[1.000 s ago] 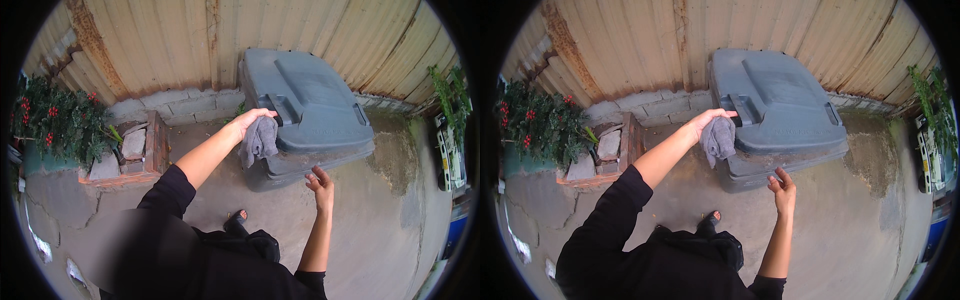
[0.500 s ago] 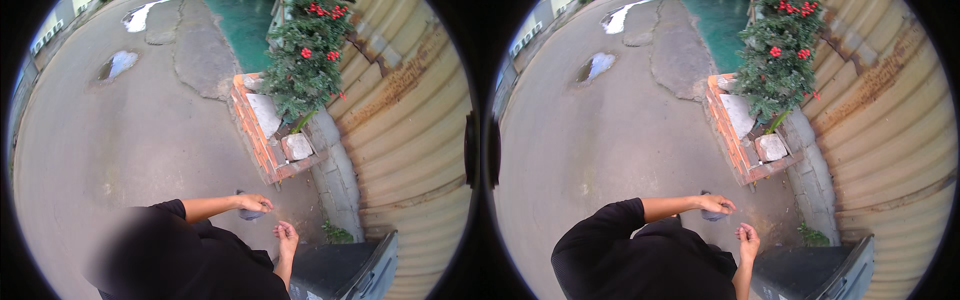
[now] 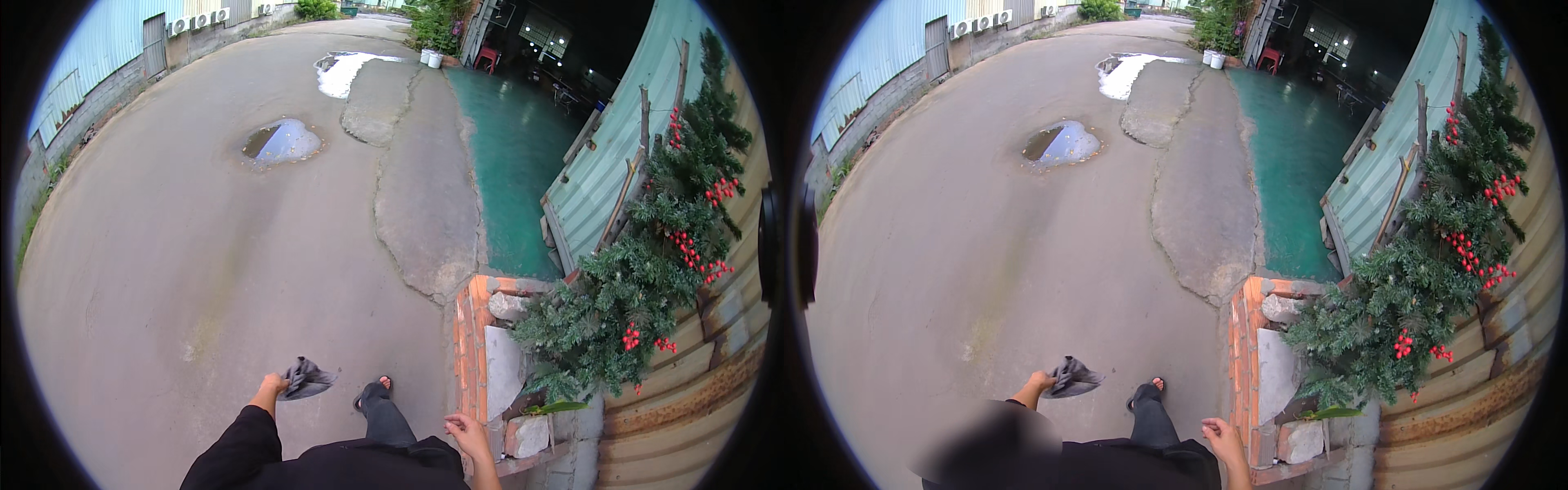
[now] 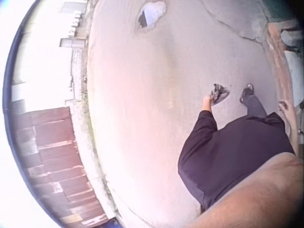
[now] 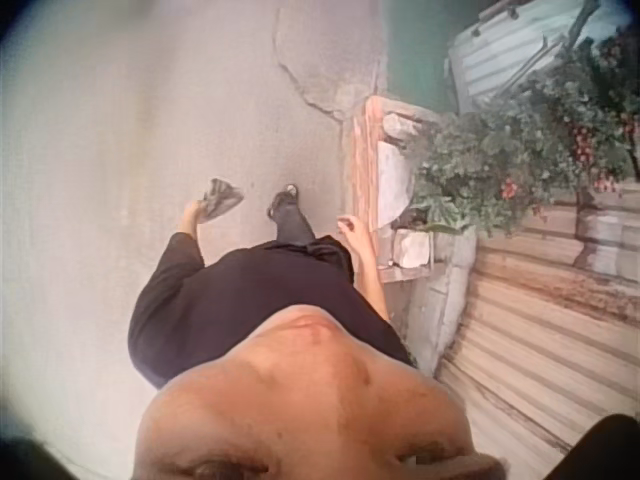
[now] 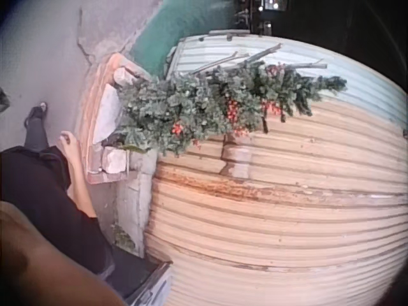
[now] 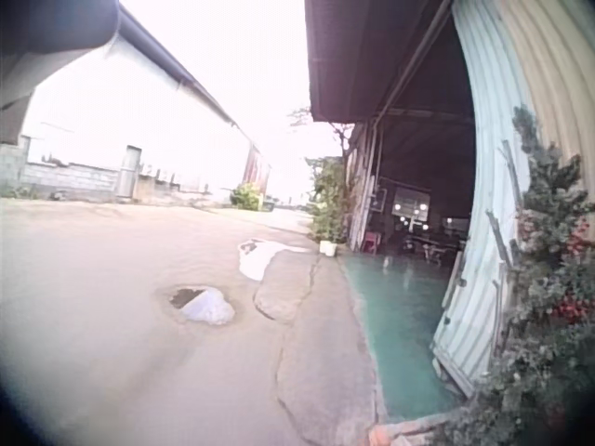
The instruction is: The person wipes the inside of plastic containers using a cloth, places paper diagrams into the containers, and then walks outside to a trash bin.
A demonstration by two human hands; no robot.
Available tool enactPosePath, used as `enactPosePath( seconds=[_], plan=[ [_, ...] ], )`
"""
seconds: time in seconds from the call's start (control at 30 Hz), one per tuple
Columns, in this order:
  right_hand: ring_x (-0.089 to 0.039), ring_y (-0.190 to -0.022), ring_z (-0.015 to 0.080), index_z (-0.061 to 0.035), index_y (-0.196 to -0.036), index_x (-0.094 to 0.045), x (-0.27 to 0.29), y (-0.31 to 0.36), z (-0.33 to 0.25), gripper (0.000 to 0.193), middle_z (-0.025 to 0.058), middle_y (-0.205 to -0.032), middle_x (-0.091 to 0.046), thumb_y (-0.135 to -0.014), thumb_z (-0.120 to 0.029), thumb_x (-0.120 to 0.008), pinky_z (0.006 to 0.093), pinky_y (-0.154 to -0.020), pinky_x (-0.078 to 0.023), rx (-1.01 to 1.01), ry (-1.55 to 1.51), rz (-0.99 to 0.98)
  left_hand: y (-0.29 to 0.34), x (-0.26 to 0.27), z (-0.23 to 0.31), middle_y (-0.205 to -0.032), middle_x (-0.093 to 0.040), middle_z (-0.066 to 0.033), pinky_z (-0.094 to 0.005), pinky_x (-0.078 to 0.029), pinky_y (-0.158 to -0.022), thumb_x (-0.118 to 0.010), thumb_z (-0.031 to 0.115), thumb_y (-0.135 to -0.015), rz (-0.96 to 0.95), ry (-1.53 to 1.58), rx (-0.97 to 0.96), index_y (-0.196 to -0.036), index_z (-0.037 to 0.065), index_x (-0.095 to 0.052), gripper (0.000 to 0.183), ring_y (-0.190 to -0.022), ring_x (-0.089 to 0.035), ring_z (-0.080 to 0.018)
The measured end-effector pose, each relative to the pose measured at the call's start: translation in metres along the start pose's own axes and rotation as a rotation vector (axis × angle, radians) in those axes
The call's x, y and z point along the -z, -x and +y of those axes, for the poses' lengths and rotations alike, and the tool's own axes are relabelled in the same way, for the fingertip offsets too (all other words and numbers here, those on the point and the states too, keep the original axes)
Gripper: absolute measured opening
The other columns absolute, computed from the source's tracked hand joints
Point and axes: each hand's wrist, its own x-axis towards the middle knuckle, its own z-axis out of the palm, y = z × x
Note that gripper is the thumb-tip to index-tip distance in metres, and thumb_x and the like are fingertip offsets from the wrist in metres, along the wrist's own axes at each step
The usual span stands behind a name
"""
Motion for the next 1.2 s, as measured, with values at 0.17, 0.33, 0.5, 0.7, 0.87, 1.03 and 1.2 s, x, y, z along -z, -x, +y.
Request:
enactPosePath(
  seconds=[0.17, 0.33, 0.5, 0.7, 0.87, 1.03, 1.2],
  plan=[
    [-0.062, -0.077, 0.0165, 0.0010, -0.101, -0.059, 0.081, -0.210, -0.099, 0.024, 0.0121, -0.084, -0.064, -0.080, -0.009, -0.056, 0.0284, -0.068, -0.049, 0.105, 0.248, 0.010, -0.008, 0.004, -0.076, -0.108, -0.059, -0.0158, -0.0330, -0.048, -0.080, -0.056, 0.026, -0.077, 0.087, 0.203, 0.417, -0.103, 0.005, -0.062, 0.034, -0.102, -0.057, -0.0250],
    [-0.061, -0.074, 0.0151, -0.0004, -0.102, -0.059, 0.110, -0.438, -0.266, 0.024, 0.0102, -0.084, -0.064, -0.080, -0.010, -0.056, 0.0274, -0.068, -0.048, 0.446, 0.163, -0.143, 0.075, 0.141, 0.078, -0.111, -0.058, -0.0146, -0.0344, -0.046, -0.082, -0.047, 0.030, -0.082, -0.070, 0.205, 0.563, -0.103, 0.003, -0.061, 0.037, -0.105, -0.055, -0.0268],
    [-0.061, -0.071, 0.0142, -0.0007, -0.100, -0.059, 0.140, -0.680, -0.273, 0.021, 0.0093, -0.082, -0.065, -0.081, -0.009, -0.054, 0.0281, -0.065, -0.049, 0.397, 0.056, -0.097, -0.064, 0.190, 0.199, -0.108, -0.058, -0.0179, -0.0402, -0.043, -0.088, -0.040, 0.033, -0.087, 0.065, 0.264, 0.468, -0.109, 0.001, -0.057, 0.042, -0.104, -0.053, -0.0348],
    [-0.063, -0.066, 0.0202, -0.0030, -0.093, -0.062, 0.241, -0.753, -0.010, 0.021, 0.0114, -0.080, -0.064, -0.077, -0.015, -0.054, 0.0321, -0.057, -0.049, -0.438, 0.418, 0.066, -0.328, 0.367, 0.498, -0.094, -0.060, -0.0230, -0.0439, -0.043, -0.083, -0.038, 0.038, -0.089, 0.333, 0.334, 0.044, -0.103, 0.003, -0.058, 0.042, -0.096, -0.056, -0.0371],
    [-0.059, -0.059, 0.0182, -0.0021, -0.091, -0.059, 0.327, -0.708, 0.030, 0.020, 0.0072, -0.073, -0.059, -0.085, -0.013, -0.044, 0.0321, -0.046, -0.046, -1.295, 0.171, -0.201, -0.435, 0.592, 0.785, -0.102, -0.059, -0.0203, -0.0430, -0.041, -0.084, -0.038, 0.041, -0.090, 0.422, 0.383, -0.360, -0.103, 0.000, -0.057, 0.047, -0.098, -0.053, -0.0385],
    [-0.057, -0.058, 0.0173, -0.0062, -0.091, -0.059, 0.419, -0.814, -0.011, 0.018, 0.0064, -0.074, -0.060, -0.084, -0.013, -0.044, 0.0317, -0.048, -0.045, -1.441, -0.154, 0.070, -0.570, 0.696, 0.938, -0.109, -0.054, -0.0163, -0.0366, -0.034, -0.093, -0.043, 0.033, -0.090, 0.664, 0.599, -0.637, -0.100, -0.003, -0.059, 0.041, -0.106, -0.045, -0.0316],
    [-0.058, -0.058, 0.0161, -0.0090, -0.090, -0.060, 0.531, -1.035, -0.088, 0.016, 0.0056, -0.074, -0.062, -0.081, -0.012, -0.047, 0.0303, -0.048, -0.044, -1.019, -0.217, 0.379, -0.655, 0.816, 1.002, -0.104, -0.060, -0.0145, -0.0317, -0.041, -0.085, -0.044, 0.036, -0.090, 1.024, 1.209, -0.218, -0.104, -0.004, -0.059, 0.045, -0.094, -0.057, -0.0234]
  ],
)
